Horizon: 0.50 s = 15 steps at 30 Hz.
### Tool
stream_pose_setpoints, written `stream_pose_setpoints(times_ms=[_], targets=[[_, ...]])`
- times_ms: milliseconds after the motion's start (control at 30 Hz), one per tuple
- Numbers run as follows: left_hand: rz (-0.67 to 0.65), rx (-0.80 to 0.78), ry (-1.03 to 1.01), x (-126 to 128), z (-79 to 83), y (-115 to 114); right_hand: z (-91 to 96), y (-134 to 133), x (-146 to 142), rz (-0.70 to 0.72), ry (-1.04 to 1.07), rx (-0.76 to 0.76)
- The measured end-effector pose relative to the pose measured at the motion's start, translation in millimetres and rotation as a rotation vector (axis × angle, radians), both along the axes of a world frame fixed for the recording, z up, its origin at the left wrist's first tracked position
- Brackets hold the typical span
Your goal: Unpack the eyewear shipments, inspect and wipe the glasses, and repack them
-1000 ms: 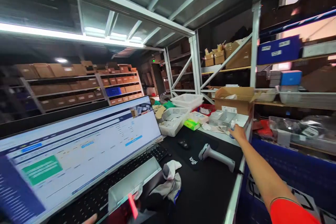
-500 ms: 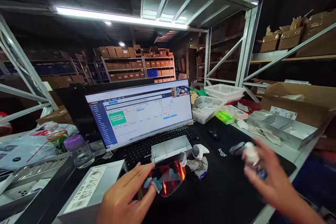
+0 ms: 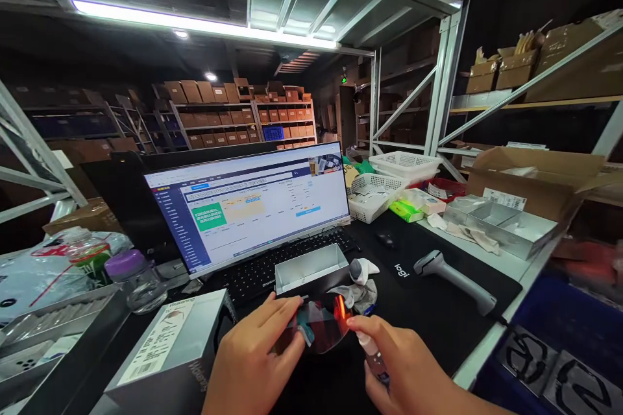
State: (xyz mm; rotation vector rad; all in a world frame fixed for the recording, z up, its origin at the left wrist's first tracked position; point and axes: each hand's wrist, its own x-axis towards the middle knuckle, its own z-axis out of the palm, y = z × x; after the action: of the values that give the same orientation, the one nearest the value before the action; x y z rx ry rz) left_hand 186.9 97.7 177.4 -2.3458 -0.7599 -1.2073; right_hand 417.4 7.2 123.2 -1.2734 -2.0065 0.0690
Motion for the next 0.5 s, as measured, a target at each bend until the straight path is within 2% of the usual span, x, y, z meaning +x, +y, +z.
stream_pose_setpoints(times_ms=[167, 300, 400, 500], targets=[[-0.037, 0.003, 0.003, 3, -0.7, -2, 1.7, -4, 1, -0.024, 0.041, 0.01], [-0.019, 0.002, -0.015, -2, -2.6, 2, 7.3, -11, 5, -0.007, 0.233, -0.094], [-0.01, -0.008, -0.069, -7, -2.5, 5, -2.1, -15, 10, 0.007, 0.44, -0.123], [-0.036, -0.021, -0.136, -12, -0.3, 8, -15.8, -16, 25, -0.104, 0.608, -0.071]])
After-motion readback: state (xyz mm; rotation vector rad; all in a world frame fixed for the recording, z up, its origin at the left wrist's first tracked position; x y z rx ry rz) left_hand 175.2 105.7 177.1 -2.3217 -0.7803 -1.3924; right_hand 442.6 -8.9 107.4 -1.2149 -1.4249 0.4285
